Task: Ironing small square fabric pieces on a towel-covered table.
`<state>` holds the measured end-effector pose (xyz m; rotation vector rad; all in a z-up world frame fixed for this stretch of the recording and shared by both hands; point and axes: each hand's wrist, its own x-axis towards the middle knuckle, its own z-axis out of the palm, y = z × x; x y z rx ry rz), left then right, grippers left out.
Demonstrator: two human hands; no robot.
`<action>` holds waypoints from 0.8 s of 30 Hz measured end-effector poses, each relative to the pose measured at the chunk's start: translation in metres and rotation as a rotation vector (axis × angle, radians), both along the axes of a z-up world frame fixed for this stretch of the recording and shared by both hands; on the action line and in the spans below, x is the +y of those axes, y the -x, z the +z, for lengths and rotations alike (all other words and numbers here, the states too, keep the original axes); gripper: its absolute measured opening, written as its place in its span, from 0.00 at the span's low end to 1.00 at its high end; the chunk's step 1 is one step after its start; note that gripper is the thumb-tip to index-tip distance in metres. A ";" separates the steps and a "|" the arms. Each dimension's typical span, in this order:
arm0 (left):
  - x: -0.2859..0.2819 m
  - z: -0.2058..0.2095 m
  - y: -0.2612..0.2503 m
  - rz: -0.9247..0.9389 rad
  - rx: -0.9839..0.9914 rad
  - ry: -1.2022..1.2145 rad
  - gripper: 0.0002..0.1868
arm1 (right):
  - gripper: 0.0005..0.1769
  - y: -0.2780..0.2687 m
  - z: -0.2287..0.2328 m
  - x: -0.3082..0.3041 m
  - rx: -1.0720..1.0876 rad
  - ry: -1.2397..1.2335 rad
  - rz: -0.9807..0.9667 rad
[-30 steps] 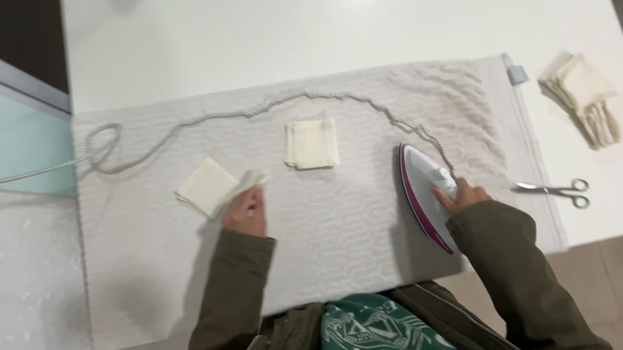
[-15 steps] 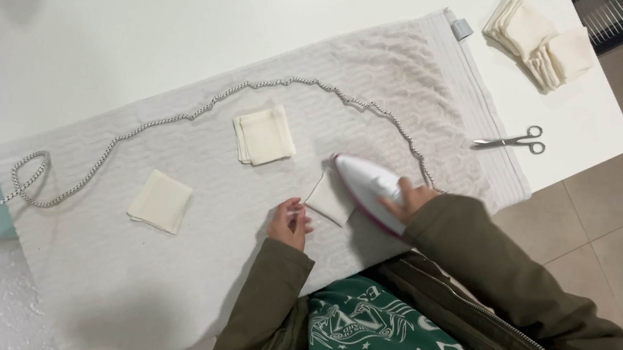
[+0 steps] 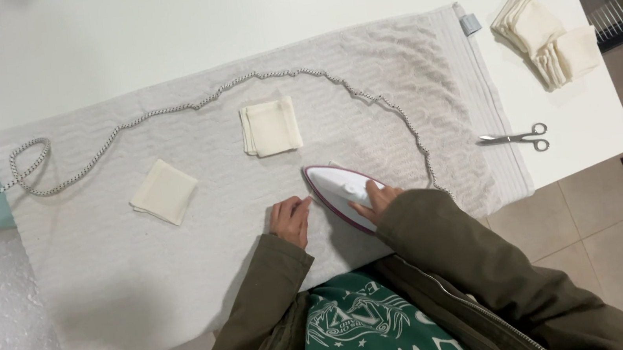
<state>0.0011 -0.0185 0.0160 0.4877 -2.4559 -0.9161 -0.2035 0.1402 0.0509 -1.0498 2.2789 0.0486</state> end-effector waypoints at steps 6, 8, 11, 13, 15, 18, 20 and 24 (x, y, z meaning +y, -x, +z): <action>-0.003 0.005 -0.003 0.177 0.139 -0.248 0.08 | 0.29 -0.010 0.005 -0.009 0.059 0.139 0.023; -0.006 -0.004 0.000 0.231 0.141 -0.327 0.07 | 0.29 -0.005 0.003 -0.019 0.035 0.086 0.035; -0.004 -0.010 -0.003 0.288 0.150 -0.468 0.07 | 0.29 -0.015 0.008 -0.029 0.054 0.059 0.040; -0.004 -0.014 -0.004 0.302 0.170 -0.515 0.08 | 0.29 -0.018 0.006 -0.030 0.104 0.099 0.046; -0.008 -0.020 -0.003 0.329 0.222 -0.630 0.08 | 0.31 -0.013 -0.003 -0.023 0.058 0.028 0.029; -0.008 -0.024 -0.005 0.340 0.200 -0.618 0.08 | 0.31 -0.013 -0.016 -0.025 0.039 0.044 0.018; -0.009 -0.017 -0.003 0.330 0.207 -0.608 0.09 | 0.32 -0.017 -0.009 -0.035 0.066 0.063 0.013; -0.010 -0.007 -0.002 0.335 0.210 -0.624 0.09 | 0.34 -0.018 -0.005 -0.025 0.034 -0.036 -0.013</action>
